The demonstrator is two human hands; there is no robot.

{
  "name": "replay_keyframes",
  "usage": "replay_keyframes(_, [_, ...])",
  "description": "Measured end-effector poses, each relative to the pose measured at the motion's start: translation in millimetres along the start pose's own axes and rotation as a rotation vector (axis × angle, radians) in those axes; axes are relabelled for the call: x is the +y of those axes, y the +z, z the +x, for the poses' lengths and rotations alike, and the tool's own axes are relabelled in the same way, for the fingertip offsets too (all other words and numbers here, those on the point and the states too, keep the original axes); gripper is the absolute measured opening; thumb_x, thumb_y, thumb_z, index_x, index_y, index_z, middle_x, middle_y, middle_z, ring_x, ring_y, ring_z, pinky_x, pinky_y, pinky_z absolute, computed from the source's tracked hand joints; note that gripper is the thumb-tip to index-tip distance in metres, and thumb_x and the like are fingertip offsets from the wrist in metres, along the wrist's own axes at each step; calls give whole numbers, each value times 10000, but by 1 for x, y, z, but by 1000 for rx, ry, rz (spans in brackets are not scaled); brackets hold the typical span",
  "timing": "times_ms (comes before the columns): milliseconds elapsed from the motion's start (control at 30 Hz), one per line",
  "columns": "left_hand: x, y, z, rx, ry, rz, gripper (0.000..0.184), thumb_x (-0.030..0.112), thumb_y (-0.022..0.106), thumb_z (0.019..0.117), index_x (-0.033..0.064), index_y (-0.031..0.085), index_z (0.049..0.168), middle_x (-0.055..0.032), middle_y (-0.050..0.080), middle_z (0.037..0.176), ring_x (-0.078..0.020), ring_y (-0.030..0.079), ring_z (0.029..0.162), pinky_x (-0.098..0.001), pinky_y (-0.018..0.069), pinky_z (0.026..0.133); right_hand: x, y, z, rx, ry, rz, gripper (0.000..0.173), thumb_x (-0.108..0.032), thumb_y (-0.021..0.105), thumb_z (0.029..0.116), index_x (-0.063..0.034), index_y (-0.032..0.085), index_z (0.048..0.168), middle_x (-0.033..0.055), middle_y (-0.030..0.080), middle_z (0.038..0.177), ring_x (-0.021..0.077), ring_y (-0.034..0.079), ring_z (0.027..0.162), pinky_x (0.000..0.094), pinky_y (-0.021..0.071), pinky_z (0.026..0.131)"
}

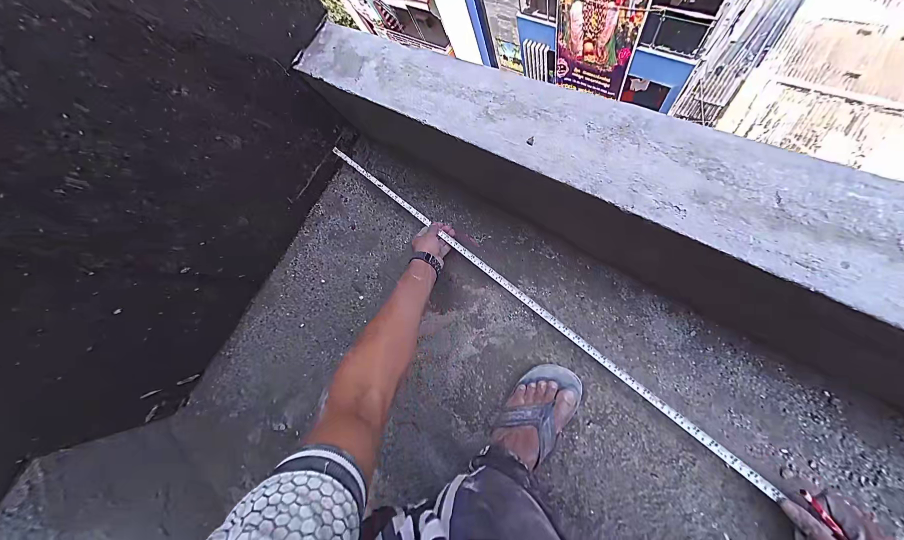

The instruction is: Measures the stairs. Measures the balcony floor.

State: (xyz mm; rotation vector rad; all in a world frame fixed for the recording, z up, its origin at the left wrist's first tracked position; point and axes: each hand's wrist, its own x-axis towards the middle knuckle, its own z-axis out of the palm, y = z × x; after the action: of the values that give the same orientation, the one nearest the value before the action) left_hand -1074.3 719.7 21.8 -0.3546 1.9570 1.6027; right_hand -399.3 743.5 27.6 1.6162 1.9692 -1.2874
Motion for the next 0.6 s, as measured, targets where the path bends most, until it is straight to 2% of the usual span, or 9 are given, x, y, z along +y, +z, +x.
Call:
replay_keyframes(100, [1,-14,12,11,7,52,312,239,387,1134,13,523,1302,-90,669,1041,-139,674,868,-310,566,804,-7,15,0,66,-2,-19,492,-443,620,949,48,636,970,222,648,773,402,648,717,624,474,665])
replay_keyframes(133, [-5,-15,12,-7,5,75,304,236,377,1135,24,520,1301,-72,664,1047,-127,674,882,-305,564,811,-9,16,-4,69,20,-32,476,-444,614,959,31,638,971,201,632,754,389,641,706,607,470,648])
replay_keyframes(200, [-10,-7,11,-54,8,98,234,224,381,1130,78,521,1247,-10,641,1004,-89,670,871,-273,567,808,-14,2,5,25,92,-44,464,-442,596,1009,21,628,1012,201,632,801,384,647,766,598,485,706])
replay_keyframes(300, [-14,-10,12,-64,29,114,168,224,391,1124,136,534,1138,46,643,942,-58,670,840,-250,567,809,-15,-7,14,-37,154,-69,483,-486,547,1026,-6,598,1033,184,619,833,365,639,806,576,485,737])
replay_keyframes(367, [-17,-12,12,-48,38,102,166,231,401,1124,131,529,1161,39,653,971,-62,680,864,-255,571,828,-16,-8,15,-47,159,-111,490,-507,534,1024,-20,589,1017,177,607,816,367,634,798,573,480,721])
replay_keyframes(467, [-16,-14,14,-45,28,109,235,251,403,1128,107,519,1272,14,657,1077,-67,684,943,-253,564,858,-21,-5,17,-66,168,-152,483,-496,542,1026,-17,602,1031,198,624,838,394,645,829,594,478,737])
replay_keyframes(600, [-16,-15,16,-31,19,104,249,250,367,1136,104,529,1257,13,671,1052,-69,688,928,-260,568,845,-20,4,16,-91,176,-155,477,-492,539,1027,-22,611,1056,204,637,856,399,654,847,602,485,745])
